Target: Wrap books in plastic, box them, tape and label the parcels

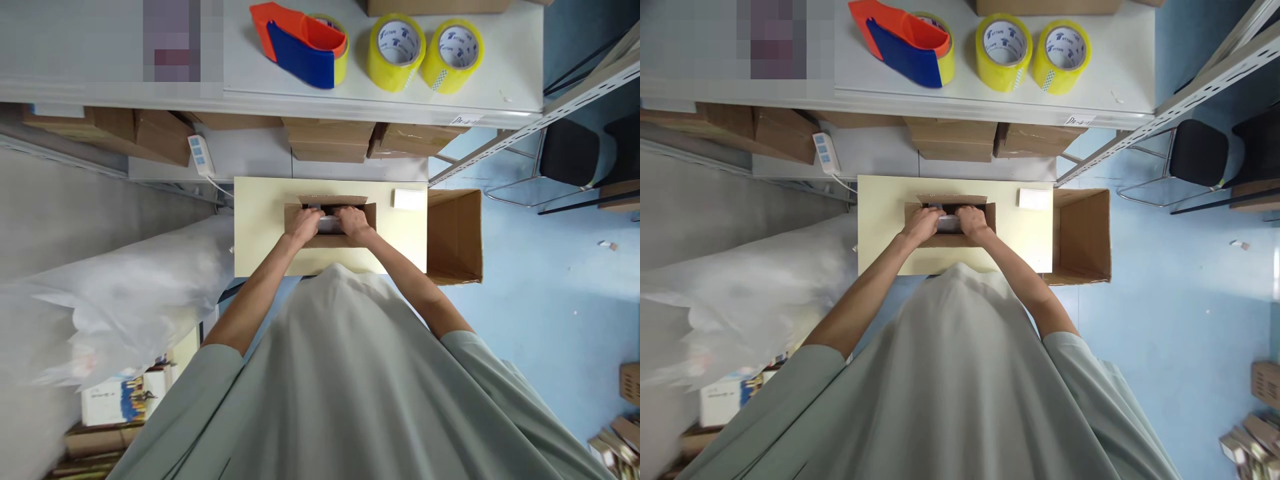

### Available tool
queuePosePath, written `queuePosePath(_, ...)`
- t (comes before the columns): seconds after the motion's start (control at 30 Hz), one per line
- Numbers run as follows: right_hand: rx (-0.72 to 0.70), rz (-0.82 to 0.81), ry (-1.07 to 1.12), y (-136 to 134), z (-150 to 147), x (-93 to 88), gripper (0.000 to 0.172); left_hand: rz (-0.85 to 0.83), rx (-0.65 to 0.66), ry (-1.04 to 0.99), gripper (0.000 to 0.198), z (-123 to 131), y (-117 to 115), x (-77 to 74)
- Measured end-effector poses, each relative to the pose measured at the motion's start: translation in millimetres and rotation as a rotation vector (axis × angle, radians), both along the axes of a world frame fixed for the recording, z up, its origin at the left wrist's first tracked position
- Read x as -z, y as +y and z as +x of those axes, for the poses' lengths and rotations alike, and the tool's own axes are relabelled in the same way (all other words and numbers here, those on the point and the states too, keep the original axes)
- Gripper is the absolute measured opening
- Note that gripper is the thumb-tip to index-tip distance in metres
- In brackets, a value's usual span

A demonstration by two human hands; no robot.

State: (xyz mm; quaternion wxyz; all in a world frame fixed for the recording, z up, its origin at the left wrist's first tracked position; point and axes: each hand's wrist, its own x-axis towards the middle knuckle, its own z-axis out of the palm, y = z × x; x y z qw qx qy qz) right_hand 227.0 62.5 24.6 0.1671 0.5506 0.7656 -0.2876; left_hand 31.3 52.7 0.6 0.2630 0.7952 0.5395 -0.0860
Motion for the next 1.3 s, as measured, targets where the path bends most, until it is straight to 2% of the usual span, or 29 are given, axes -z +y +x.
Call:
queuePosePath(0.27, 0.095, 0.065, 0.061, -17, 5, -3.2, 0.051, 0.099, 0.036, -0.106, 0.046, -6, -13, 9.4)
queuePosePath(0.37, 0.125, 0.099, 0.109, -27, 11, -1.6, 0.051, 0.111, 0.003, -0.204, 0.045, -14, -23, 12.7)
queuePosePath(0.47, 0.163, 0.13, 0.152, -38, 22, -2.5, 0.044, 0.114, -0.077, -0.307, 0.043, -28, -33, 9.8)
queuePosePath(0.6, 0.295, 0.313, 0.29, -57, 53, -8.2, 0.04, 0.187, -0.258, -0.42, 0.042, -57, -50, 3.3)
queuePosePath(0.7, 0.463, 0.495, 0.36, -70, 81, -6.2, 0.043, 0.229, -0.491, -0.466, 0.054, -82, -60, 10.1)
queuePosePath(0.8, 0.633, 0.512, 0.385, -80, 101, 4.8, 0.056, 0.108, -0.766, -0.483, 0.077, -97, -67, 26.8)
queuePosePath(0.9, 0.697, 0.426, 0.436, -87, 108, 14.3, 0.064, -0.077, -0.889, -0.533, 0.08, -100, -69, 39.6)
queuePosePath(0.97, 0.687, 0.39, 0.46, -89, 104, 14.3, 0.065, -0.118, -0.874, -0.572, 0.073, -97, -69, 40.5)
queuePosePath(1.03, 0.661, 0.36, 0.461, -92, 97, 9.2, 0.065, -0.094, -0.838, -0.577, 0.066, -93, -69, 35.0)
queuePosePath(1.2, 0.594, 0.331, 0.45, -93, 76, -8.2, 0.062, 0.057, -0.728, -0.52, 0.059, -76, -73, 5.7)
queuePosePath(1.3, 0.497, 0.272, 0.472, -91, 66, -11.7, 0.064, 0.081, -0.577, -0.516, 0.064, -61, -77, -9.5)
